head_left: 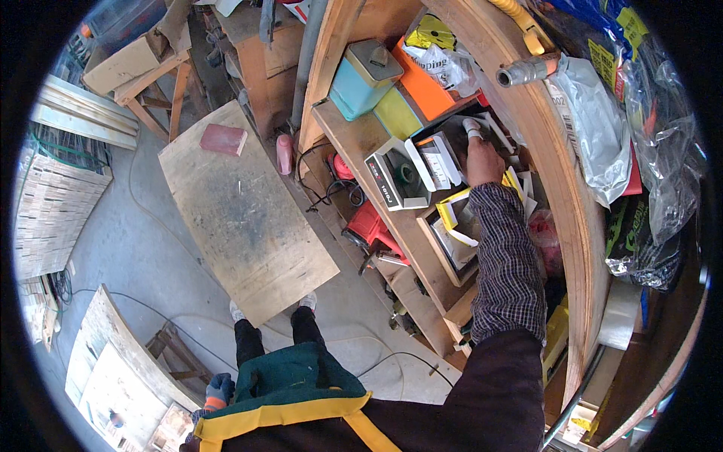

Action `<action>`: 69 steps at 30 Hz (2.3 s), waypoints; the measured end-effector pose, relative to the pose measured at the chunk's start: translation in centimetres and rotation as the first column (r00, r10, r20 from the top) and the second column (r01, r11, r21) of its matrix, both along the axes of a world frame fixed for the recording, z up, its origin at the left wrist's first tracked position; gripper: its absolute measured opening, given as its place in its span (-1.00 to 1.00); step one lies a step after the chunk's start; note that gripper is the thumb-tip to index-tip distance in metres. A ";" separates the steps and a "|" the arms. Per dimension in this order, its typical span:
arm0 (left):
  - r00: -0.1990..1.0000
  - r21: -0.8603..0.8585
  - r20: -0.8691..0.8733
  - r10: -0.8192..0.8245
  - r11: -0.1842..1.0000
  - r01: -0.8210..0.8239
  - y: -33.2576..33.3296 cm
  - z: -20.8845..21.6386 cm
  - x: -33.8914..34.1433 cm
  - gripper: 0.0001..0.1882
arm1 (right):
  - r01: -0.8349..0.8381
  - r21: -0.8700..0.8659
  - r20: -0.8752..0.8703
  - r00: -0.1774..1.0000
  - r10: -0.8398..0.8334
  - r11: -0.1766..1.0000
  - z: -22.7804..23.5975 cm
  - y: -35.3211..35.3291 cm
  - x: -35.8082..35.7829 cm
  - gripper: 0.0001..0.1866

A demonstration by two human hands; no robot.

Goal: The person walks through a woodworking workshop, picks up small wooden blocks and places them on a workbench, then moves to a shelf to sort and arrange boxes of screws and other hardware. The person handles multiple small items and boxes, organizing them on the shelf.

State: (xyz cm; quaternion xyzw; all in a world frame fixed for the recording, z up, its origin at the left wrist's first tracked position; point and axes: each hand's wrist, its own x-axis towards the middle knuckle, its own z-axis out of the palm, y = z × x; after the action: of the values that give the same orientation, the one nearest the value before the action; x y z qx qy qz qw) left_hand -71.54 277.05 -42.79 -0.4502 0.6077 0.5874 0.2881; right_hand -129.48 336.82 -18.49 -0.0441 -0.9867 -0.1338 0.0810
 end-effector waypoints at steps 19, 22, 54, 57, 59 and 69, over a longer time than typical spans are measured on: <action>0.999 -0.078 -0.024 -0.036 0.996 0.034 0.5 1.3 0.2 -0.74 | -0.228 0.044 -0.057 0.972 0.230 0.973 -0.4 2.3 0.5 -0.34; 0.999 -0.100 -0.029 -0.046 0.994 0.043 0.5 1.5 0.3 -0.74 | -0.261 -0.203 -0.066 0.965 0.253 0.944 -0.4 3.2 1.0 -0.57; 1.000 -0.073 -0.005 -0.010 0.997 0.010 -0.9 1.0 1.0 -0.74 | -0.297 -0.949 -0.252 0.916 -0.311 -0.107 2.8 -1.0 9.0 -0.77; 1.000 -0.077 -0.011 -0.009 0.997 0.008 -0.7 0.9 1.3 -0.74 | -0.280 -0.958 -0.242 0.909 -0.338 -0.066 2.6 -0.9 8.5 -0.78; 1.000 -0.084 -0.025 -0.003 0.997 0.001 -0.6 1.1 1.0 -0.73 | -0.257 -0.966 -0.232 0.889 -0.395 -0.011 2.8 -1.2 8.1 -0.78; 0.440 -0.297 -0.714 -0.544 0.805 0.513 11.6 15.3 -20.9 -0.69 | -0.214 -0.954 -0.212 0.977 0.030 0.211 2.4 -14.5 19.4 -0.75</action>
State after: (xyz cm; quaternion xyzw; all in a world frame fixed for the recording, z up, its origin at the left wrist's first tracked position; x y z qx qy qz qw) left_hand -92.44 288.62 -27.50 0.0533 0.7897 0.5901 0.1591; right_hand -110.07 322.34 -16.07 -0.0167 -0.8453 0.5208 0.1184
